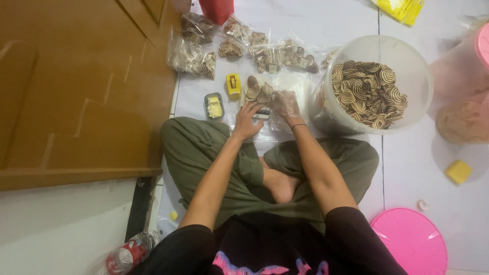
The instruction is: Packaging cookies into small plastic bags using a digital scale for portion control.
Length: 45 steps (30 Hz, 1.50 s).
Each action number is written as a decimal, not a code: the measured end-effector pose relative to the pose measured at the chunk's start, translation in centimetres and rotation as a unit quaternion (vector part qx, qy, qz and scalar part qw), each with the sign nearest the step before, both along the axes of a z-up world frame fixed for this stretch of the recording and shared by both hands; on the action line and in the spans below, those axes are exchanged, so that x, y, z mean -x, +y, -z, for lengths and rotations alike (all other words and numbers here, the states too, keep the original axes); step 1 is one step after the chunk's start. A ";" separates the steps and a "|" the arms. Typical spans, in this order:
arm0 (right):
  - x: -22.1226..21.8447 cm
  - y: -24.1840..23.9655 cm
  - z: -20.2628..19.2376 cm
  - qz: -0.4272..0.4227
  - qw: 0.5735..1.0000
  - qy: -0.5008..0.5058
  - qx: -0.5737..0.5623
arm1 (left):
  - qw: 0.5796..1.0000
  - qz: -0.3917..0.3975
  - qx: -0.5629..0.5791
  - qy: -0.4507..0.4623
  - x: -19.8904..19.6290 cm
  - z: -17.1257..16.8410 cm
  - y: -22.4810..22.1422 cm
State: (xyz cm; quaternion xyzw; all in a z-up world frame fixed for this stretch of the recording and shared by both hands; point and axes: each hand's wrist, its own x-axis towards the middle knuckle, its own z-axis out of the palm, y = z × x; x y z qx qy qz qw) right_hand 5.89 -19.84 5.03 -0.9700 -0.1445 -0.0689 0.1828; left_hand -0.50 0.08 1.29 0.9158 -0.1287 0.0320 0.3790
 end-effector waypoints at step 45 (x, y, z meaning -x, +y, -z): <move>3.4 -4.9 4.3 0.152 0.888 -0.039 -0.433 | 0.966 -0.156 0.155 -0.138 0.5 -2.6 1.5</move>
